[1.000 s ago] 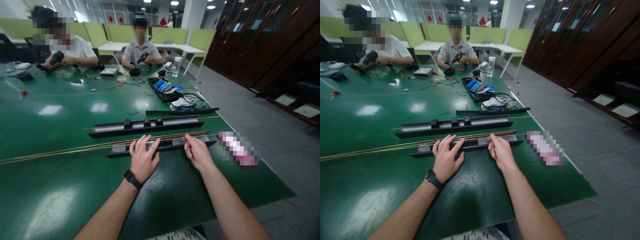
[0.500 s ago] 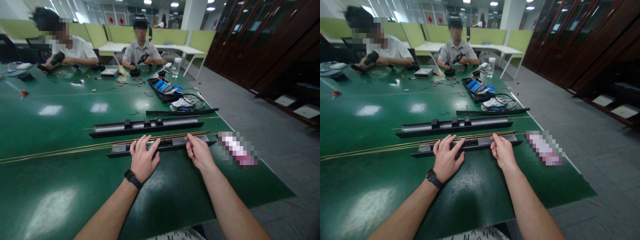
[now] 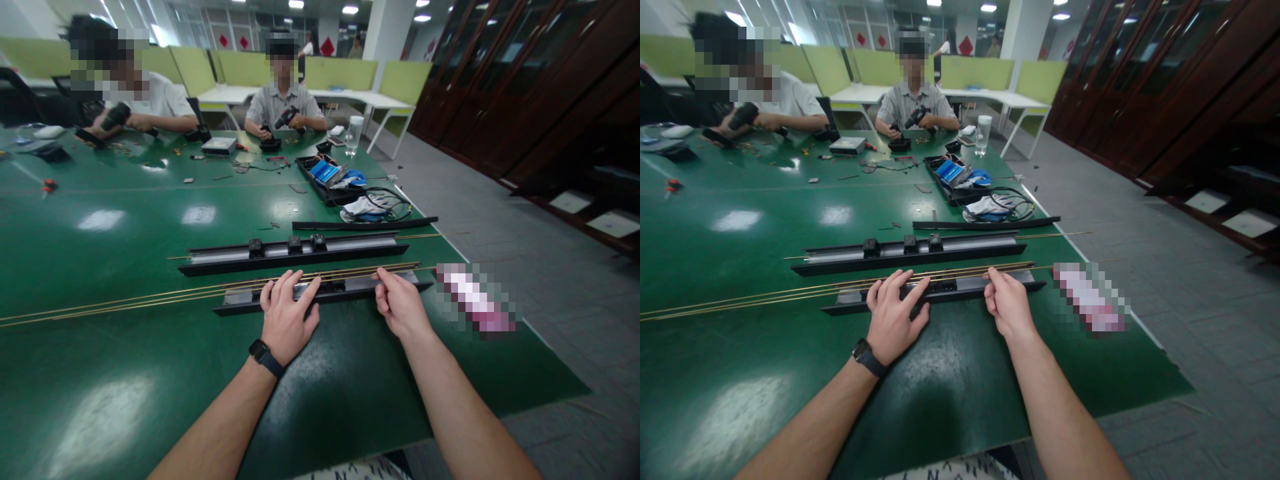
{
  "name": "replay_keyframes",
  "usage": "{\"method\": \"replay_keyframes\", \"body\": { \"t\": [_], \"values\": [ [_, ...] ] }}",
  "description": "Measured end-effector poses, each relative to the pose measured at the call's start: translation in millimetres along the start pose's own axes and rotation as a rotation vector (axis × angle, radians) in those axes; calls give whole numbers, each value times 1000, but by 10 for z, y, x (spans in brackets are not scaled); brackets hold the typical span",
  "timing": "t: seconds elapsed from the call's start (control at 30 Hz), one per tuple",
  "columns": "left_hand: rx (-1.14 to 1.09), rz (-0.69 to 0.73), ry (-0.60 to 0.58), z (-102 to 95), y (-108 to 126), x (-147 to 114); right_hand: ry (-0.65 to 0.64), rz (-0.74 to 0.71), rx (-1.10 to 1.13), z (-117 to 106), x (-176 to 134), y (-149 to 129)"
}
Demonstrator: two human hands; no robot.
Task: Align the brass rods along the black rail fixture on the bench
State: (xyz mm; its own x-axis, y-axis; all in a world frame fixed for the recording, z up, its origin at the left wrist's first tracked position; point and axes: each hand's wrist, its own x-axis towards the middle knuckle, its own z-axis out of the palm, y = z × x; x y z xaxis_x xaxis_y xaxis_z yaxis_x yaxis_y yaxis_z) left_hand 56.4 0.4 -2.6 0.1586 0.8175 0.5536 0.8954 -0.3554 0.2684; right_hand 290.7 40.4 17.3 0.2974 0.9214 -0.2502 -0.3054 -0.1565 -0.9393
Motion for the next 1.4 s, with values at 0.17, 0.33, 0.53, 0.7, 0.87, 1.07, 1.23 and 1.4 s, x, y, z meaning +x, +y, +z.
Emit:
{"method": "replay_keyframes", "body": {
  "t": [0.17, 0.33, 0.53, 0.7, 0.87, 1.07, 1.23, 1.4],
  "values": [
    [2, 1, -3, 5, 2, -2, -64, 8, -35, 16, -23, 21],
    [10, -2, -13, -2, 0, 3, -90, 2, -38, 41, -44, 8],
    [10, -4, -7, -3, 1, 4, -7, 15, 11, -1, -1, -10],
    [2, -8, -10, -4, 8, 4, -30, -3, -15, -19, 12, 17],
    [6, -10, -14, -8, 11, 5, -82, -1, -56, 13, -28, 6],
    [3, -3, -8, -16, 2, 8, -34, 22, -4, 16, -34, -28],
    [11, 1, -8, -26, 10, 12, 17, 15, 15, -9, -4, -24],
    [11, -7, -17, -11, 8, 0, -43, 17, -18, 2, -17, -1]
  ]
}}
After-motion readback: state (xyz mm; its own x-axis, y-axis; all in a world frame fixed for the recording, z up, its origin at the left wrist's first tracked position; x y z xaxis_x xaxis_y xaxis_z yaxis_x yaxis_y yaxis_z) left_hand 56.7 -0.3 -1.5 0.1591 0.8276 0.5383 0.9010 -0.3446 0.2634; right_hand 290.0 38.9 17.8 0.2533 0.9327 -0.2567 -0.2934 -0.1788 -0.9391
